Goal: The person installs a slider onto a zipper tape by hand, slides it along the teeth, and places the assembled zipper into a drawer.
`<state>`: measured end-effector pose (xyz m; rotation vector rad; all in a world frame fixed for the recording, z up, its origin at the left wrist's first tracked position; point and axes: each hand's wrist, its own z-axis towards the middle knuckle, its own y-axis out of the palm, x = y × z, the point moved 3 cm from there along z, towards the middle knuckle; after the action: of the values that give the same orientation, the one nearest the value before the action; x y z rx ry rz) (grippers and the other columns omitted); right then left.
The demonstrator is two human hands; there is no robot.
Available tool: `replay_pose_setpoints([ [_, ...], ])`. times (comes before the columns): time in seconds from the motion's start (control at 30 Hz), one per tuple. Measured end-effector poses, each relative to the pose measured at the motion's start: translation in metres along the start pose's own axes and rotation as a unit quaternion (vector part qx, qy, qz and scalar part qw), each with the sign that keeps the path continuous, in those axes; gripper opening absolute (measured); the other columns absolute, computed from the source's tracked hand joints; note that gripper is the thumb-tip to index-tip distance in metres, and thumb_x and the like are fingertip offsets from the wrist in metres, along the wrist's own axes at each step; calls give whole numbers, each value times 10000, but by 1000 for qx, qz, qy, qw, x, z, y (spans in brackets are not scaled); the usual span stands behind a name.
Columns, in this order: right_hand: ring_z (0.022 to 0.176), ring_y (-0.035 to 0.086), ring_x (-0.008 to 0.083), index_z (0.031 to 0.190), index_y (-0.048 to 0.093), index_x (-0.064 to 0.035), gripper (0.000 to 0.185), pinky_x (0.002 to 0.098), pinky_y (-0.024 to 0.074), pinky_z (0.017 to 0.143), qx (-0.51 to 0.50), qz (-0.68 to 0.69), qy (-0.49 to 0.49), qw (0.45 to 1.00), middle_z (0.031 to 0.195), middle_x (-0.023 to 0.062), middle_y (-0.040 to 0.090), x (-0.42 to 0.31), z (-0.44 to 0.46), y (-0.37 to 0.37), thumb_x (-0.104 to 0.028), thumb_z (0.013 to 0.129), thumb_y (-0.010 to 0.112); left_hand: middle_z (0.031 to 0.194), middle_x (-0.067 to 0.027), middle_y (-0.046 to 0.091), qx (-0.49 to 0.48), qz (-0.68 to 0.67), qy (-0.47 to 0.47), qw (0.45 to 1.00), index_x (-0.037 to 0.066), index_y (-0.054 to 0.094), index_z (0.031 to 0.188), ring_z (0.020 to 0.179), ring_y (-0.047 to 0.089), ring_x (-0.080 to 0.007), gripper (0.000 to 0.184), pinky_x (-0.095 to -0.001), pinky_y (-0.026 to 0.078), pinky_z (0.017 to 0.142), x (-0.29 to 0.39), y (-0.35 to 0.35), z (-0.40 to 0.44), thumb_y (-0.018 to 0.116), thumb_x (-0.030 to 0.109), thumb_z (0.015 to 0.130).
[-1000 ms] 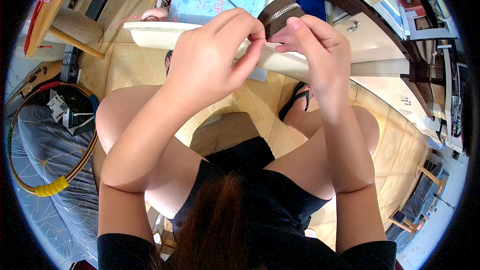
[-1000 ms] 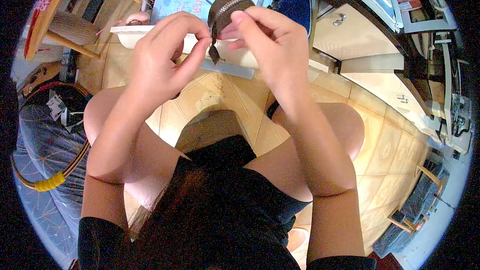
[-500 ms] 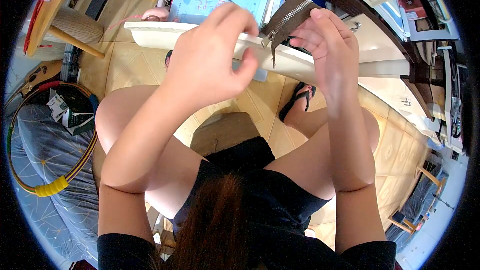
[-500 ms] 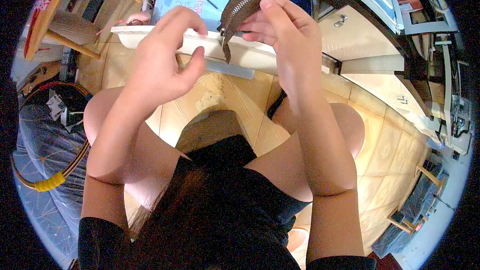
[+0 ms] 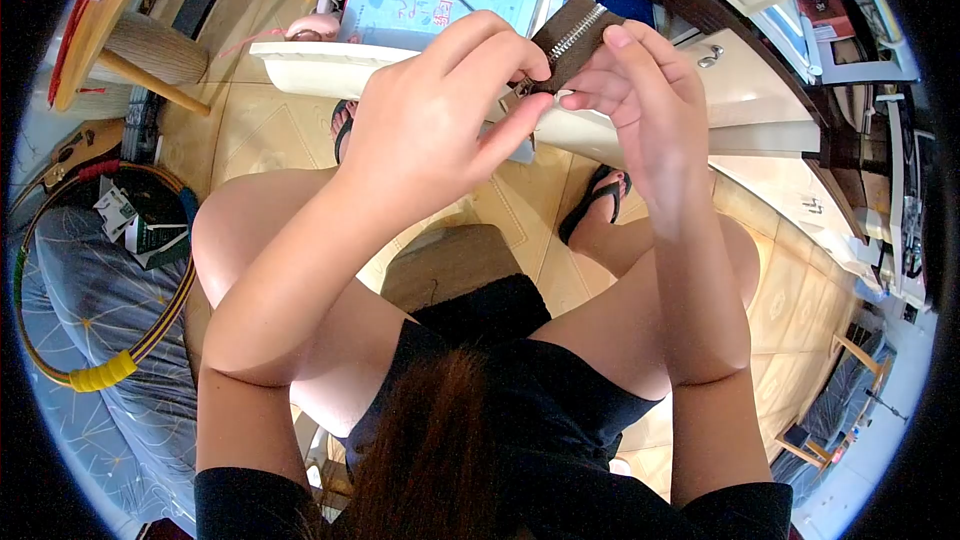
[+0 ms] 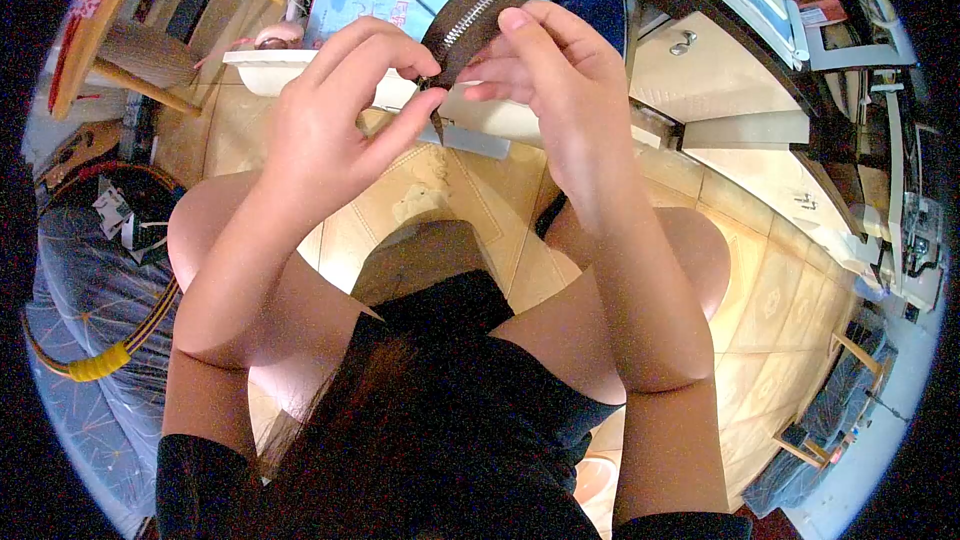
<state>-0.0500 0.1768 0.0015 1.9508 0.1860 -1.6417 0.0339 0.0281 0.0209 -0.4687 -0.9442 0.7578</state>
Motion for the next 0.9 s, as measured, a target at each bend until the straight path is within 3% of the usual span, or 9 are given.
replay_pose_setpoints([
  [0.43,709,670,228,921,578,13,182,307,572,607,6,5,6,1000,823,138,641,0,-3,1,-159,923,518,779,-55,574,10,58,26,998,50,591,807,676,597,-193,144,-284,490,564,4,2,-1,687,8,709],
  [0.73,691,672,238,934,570,12,217,288,555,565,35,-22,2,999,814,158,642,-4,-5,0,-202,916,533,758,-56,554,13,31,24,999,42,576,797,646,571,-184,153,-275,473,544,3,2,-1,673,-11,690],
  [0.9,677,673,249,954,556,14,230,279,544,535,58,-21,-5,998,808,174,642,-6,-3,-4,-211,911,536,736,-67,553,-35,-14,31,999,38,582,775,622,563,-197,113,-274,462,540,6,-2,-1,653,-11,702],
])
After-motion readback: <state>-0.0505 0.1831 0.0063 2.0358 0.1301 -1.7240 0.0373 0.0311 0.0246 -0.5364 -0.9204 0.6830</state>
